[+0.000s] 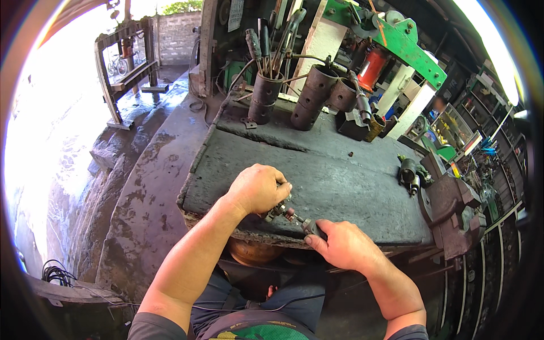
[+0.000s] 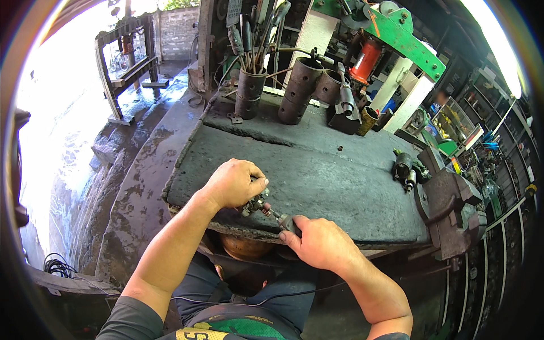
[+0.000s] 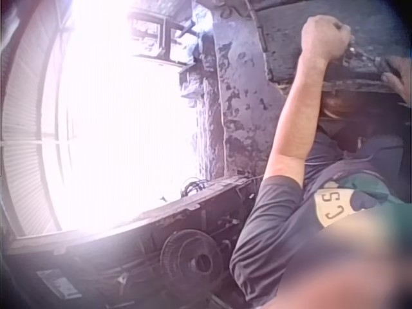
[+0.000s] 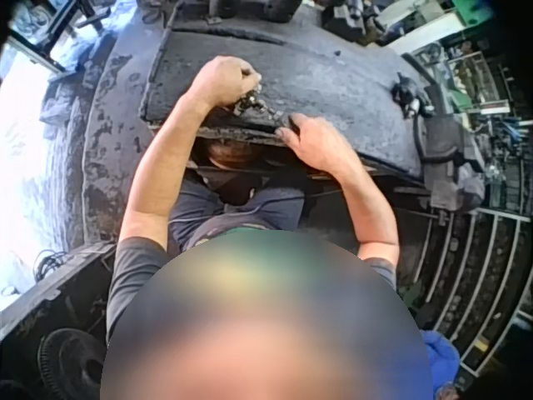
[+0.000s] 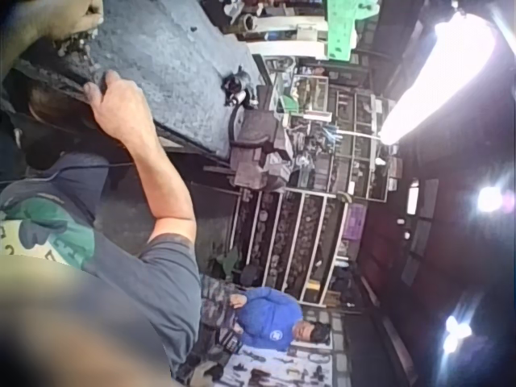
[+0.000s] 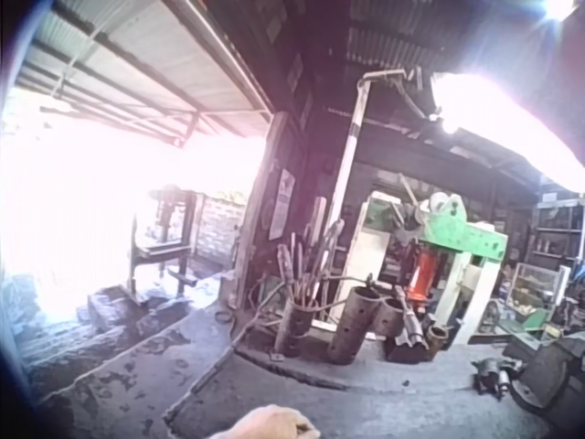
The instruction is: The person uses a rotary tool to grind or polish a small metallic mechanical part on a workbench. The part is held in the left hand while the tool is operated with the right hand. The person repeatedly repositions the part to treat different surfaces.
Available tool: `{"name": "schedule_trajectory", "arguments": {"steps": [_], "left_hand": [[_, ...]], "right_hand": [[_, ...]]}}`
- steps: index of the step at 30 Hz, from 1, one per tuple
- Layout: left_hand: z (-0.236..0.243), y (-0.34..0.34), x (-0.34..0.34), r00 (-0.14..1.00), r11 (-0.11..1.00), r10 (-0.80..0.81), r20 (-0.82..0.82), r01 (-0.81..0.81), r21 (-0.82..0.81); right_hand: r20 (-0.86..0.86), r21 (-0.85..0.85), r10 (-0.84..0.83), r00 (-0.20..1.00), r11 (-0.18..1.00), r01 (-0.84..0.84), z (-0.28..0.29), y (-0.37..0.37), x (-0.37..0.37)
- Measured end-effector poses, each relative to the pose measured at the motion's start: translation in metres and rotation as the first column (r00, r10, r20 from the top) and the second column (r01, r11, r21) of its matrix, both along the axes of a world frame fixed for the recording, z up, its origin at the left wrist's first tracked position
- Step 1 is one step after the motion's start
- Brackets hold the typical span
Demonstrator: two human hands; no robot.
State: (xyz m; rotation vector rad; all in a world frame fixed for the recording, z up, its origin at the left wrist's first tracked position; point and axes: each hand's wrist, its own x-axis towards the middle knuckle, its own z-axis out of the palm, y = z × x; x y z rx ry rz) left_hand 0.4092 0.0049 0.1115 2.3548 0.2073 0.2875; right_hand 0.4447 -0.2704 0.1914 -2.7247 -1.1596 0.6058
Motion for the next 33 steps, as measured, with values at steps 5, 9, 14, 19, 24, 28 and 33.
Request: {"name": "schedule_trajectory", "arguments": {"steps": [5, 9, 14, 19, 24, 28, 33], "left_hand": [[0.002, 0.0, 0.0, 1.0, 1.0, -0.007, -0.014, 0.007, 0.005], [0.004, 0.0, 0.0, 1.0, 1.0, -0.012, -0.029, 0.012, 0.002], [0.004, 0.001, 0.0, 1.0, 1.0, -0.016, -0.023, 0.016, 0.012], [0.005, 0.0, 0.0, 1.0, 1.0, -0.01, -0.022, 0.01, 0.004], [0.006, 0.0, -0.001, 0.999, 1.0, -0.01, -0.033, 0.01, 0.014], [0.006, 0.0, -0.001, 1.0, 1.0, -0.015, -0.023, 0.015, 0.005], [0.005, 0.0, -0.001, 1.0, 1.0, -0.008, -0.02, 0.008, 0.002]], "right_hand": [[-0.03, 0.004, 0.027, 0.999, 1.0, -0.027, 0.002, -0.001, -0.001], [-0.018, 0.0, -0.03, 0.999, 1.0, 0.03, 0.002, 0.0, 0.002], [-0.048, 0.008, 0.013, 0.999, 1.0, -0.013, 0.001, -0.005, 0.002], [-0.041, -0.006, -0.012, 0.999, 1.0, 0.012, 0.001, -0.011, 0.002], [-0.064, 0.006, 0.004, 0.998, 1.0, -0.004, -0.001, -0.012, 0.002], [-0.028, 0.006, 0.011, 1.0, 1.0, -0.011, -0.001, -0.012, 0.004], [-0.064, 0.001, -0.02, 0.998, 1.0, 0.02, 0.0, -0.015, 0.002]]}}
